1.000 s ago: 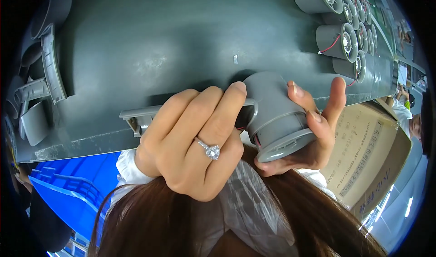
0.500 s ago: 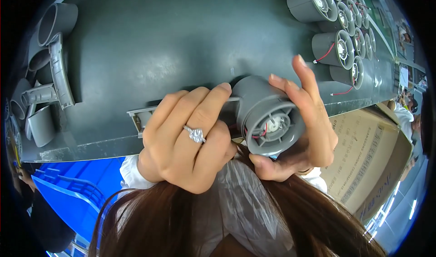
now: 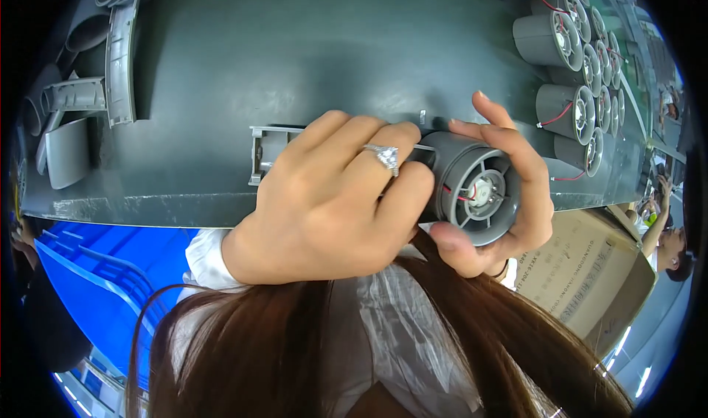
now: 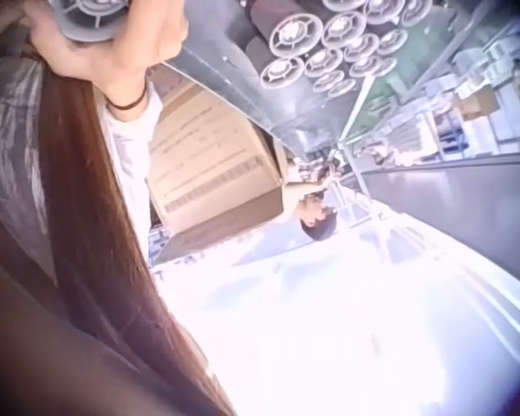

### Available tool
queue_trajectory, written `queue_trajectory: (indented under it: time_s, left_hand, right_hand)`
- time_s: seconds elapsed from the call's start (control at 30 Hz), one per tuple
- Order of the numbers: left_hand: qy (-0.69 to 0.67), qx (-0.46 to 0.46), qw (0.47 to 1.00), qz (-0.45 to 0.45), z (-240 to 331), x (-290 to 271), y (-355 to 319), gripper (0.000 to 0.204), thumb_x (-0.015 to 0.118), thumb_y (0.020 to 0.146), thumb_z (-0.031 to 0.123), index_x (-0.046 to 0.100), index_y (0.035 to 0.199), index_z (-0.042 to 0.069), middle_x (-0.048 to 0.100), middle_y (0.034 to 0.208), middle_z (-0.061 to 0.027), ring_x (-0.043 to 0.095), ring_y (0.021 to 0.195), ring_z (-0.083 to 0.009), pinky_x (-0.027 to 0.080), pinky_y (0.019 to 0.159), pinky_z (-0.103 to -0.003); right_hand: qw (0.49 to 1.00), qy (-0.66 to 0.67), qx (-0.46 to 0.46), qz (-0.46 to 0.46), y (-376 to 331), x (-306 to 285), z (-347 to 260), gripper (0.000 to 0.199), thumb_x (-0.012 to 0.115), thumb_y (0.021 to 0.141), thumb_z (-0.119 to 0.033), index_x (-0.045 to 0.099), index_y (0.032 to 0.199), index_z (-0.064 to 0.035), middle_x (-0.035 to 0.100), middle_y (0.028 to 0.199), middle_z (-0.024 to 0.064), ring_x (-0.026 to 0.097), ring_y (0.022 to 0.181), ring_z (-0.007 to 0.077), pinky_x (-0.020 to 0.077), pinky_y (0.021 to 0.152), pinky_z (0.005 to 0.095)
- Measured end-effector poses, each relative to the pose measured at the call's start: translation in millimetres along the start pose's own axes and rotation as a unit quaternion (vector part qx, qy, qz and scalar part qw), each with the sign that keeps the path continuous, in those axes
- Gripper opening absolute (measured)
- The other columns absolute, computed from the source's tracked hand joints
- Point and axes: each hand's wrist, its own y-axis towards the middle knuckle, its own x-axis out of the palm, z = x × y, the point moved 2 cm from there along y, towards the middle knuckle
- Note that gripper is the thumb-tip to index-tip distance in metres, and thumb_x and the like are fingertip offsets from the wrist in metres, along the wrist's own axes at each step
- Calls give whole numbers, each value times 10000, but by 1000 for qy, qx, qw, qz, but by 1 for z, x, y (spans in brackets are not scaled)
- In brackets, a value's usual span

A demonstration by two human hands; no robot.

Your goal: The person assembles handheld fans by hand, fitting motor units and wiring into plastic handle casings and placing the assembled parts onto the conveyor belt.

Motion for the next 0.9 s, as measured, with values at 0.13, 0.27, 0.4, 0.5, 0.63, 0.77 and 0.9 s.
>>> queue_trajectory:
  time_s: [0.13, 0.27, 0.4, 0.5, 0.63, 0.77, 0.9]
  left_hand:
    - [-7, -37, 997, -70, 1, -4, 2, 234, 613, 466, 30, 498, 669, 6, 629, 878, -146, 615, 672, -275, 483, 550, -342]
    - [0, -44, 997, -67, -2, -9, -2, 234, 617, 473, 37, 507, 678, 19, 625, 879, -130, 609, 676, -258, 486, 558, -337]
    - [6, -63, 994, -91, -2, -19, -1, 227, 621, 483, 49, 520, 687, 41, 625, 880, -110, 609, 676, -238, 488, 558, -327]
    - [6, -65, 990, -123, -1, -18, 1, 228, 624, 486, 55, 528, 693, 53, 625, 882, -101, 613, 678, -227, 487, 554, -319]
    - [-15, -63, 990, -127, -5, -20, 3, 223, 626, 484, 58, 531, 686, 61, 629, 881, -96, 613, 653, -223, 478, 521, -309]
    - [-7, -49, 992, -116, -8, -20, 0, 208, 621, 480, 55, 523, 663, 57, 635, 877, -102, 606, 617, -228, 469, 497, -303]
    - [-5, -39, 995, -88, -10, -18, 0, 198, 612, 467, 40, 518, 642, 49, 641, 870, -108, 599, 592, -232, 464, 491, -301]
  right_hand:
    - [999, 10, 41, 0, -3, 0, 0, 810, 752, 728, -390, 425, 1179, 198, 536, 1096, 402, 629, 990, 387, 527, 857, 440]
    - [997, 19, 75, -13, -1, -2, -4, 809, 744, 747, -389, 408, 1196, 195, 503, 1169, 404, 643, 953, 369, 536, 831, 416]
    - [997, 28, 68, 8, -2, 2, -1, 832, 734, 760, -429, 399, 1204, 190, 496, 1173, 407, 643, 940, 382, 542, 813, 428]
    - [998, 31, 47, 12, -6, -1, 4, 862, 732, 764, -470, 397, 1209, 188, 494, 1169, 413, 639, 945, 389, 544, 805, 433]
    - [1000, 14, 27, -6, -3, -2, 2, 874, 716, 778, -502, 399, 1207, 191, 484, 1175, 420, 643, 933, 391, 550, 791, 425]
    - [999, -5, 47, -15, -1, -2, -2, 867, 673, 799, -544, 418, 1213, 174, 554, 1074, 394, 558, 1092, 432, 511, 852, 453]
    - [997, -73, -2, -39, 1, -4, 0, 849, 619, 812, -594, 463, 1206, 142, 631, 934, 329, 387, 1278, 470, 428, 947, 501]
